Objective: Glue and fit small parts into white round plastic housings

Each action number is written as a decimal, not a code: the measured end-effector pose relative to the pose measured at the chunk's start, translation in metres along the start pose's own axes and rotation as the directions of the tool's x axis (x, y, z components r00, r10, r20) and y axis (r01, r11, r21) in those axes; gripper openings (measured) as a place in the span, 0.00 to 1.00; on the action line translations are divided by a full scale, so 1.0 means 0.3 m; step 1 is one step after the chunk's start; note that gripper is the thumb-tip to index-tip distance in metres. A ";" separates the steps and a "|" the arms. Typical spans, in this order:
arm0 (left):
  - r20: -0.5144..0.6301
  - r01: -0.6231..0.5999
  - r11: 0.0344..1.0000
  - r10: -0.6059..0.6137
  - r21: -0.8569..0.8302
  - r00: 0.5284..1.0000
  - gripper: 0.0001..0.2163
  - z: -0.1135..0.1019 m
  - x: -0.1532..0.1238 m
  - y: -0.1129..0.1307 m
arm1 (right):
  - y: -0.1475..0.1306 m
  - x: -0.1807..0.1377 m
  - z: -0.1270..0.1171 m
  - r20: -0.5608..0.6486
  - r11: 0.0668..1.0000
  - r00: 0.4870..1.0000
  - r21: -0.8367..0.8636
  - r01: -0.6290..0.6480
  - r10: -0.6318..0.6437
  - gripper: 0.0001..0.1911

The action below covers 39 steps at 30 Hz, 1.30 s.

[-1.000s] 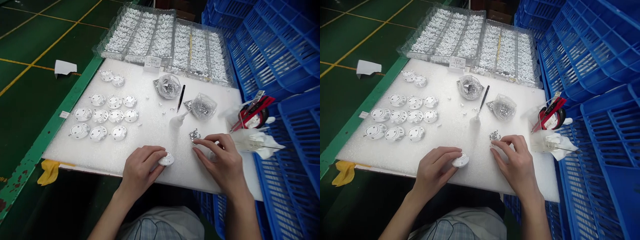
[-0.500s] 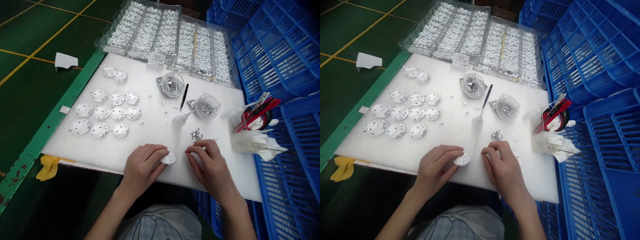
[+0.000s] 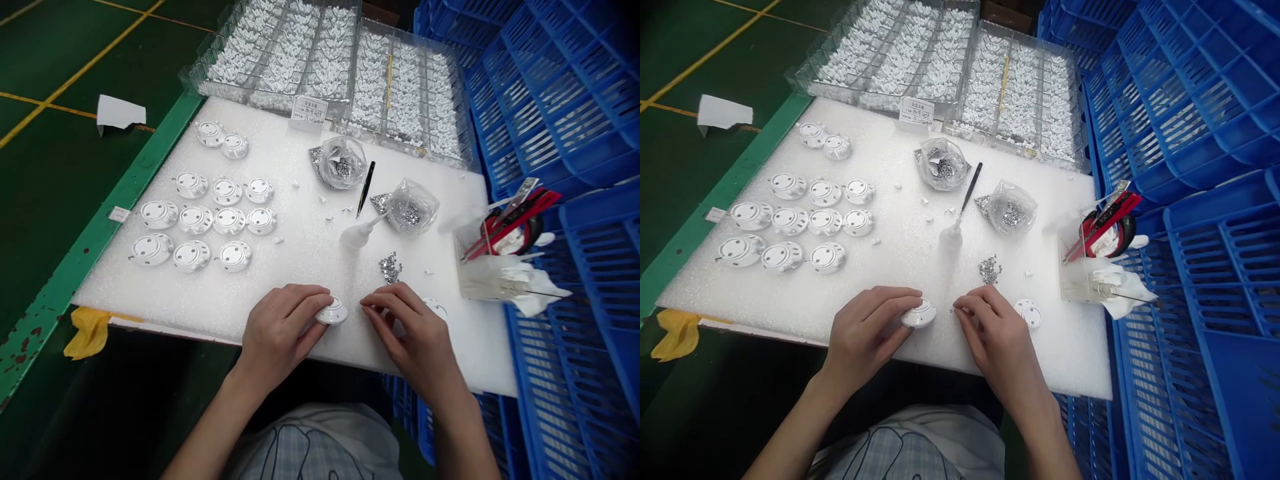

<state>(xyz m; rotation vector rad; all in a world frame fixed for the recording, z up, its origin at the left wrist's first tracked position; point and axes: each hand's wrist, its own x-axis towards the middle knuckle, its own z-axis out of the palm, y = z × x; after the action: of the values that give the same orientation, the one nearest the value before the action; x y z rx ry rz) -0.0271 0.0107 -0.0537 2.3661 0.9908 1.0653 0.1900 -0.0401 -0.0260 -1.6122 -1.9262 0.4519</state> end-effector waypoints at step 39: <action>0.011 -0.041 0.999 0.041 -0.017 0.999 0.06 -0.005 -0.004 -0.001 | -0.072 0.029 0.047 0.162 0.769 0.947 0.553 -0.320 0.277 0.02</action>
<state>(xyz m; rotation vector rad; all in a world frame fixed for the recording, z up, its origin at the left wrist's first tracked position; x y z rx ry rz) -0.0291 0.0101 -0.0537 2.3860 0.9303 1.0700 0.1636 -0.0348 -0.0221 -1.4906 -1.3704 1.1208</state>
